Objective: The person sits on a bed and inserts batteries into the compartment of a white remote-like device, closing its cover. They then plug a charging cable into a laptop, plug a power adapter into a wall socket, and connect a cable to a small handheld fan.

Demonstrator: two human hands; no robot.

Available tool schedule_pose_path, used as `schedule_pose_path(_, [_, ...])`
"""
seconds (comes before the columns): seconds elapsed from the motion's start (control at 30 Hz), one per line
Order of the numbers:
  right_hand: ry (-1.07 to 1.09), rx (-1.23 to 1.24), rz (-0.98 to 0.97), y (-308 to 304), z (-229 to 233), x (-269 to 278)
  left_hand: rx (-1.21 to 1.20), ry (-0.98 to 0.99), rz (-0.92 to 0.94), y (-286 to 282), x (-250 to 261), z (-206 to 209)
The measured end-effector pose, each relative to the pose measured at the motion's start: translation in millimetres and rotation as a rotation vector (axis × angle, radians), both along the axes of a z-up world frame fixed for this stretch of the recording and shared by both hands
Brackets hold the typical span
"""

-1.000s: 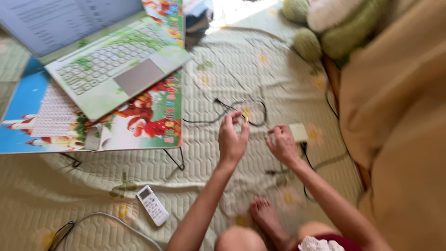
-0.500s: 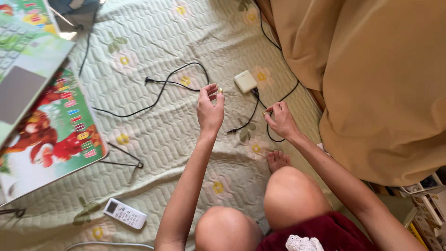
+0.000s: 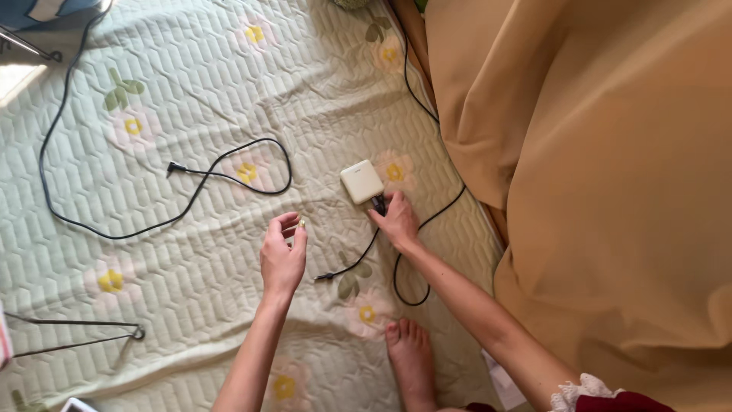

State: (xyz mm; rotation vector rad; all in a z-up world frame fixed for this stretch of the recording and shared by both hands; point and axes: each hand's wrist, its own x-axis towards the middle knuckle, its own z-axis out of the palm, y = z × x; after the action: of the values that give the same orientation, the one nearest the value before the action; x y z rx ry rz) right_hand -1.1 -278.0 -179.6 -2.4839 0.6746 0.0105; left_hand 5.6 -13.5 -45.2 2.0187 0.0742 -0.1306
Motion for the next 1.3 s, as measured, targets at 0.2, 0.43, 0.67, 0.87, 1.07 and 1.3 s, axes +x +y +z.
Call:
schedule_pose_path(0.2, [-0.139, 0.066, 0.17, -5.8, 16.8, 5.3, 0.159, -0.101, -0.133, -30.5, 4.0, -6.4])
schedule_pose_path(0.43, [-0.201, 0.023, 0.368, -20.4, 47.3, 45.1, 0.365, -0.245, -0.338, -60.6, 22.4, -6.2])
schedule_pose_path(0.67, [-0.231, -0.16, 0.538, -12.7, 80.0, 58.5, 0.384, -0.451, -0.369, -94.9, 57.0, -45.7])
schedule_pose_path(0.87, [-0.191, -0.327, 0.638, 3.7, 101.1, 56.3, 0.204, -0.315, -0.235, -114.1, 79.4, -66.5])
schedule_pose_path(1.07, [-0.357, 0.024, 0.741, -14.1, 113.3, 40.3, 0.258, -0.094, -0.514, -53.8, 79.4, -51.7])
schedule_pose_path(1.3, [0.158, 0.847, 0.46, 9.8, 71.4, 37.7, 0.145, 0.16, -0.7, 6.2, 71.7, -51.5])
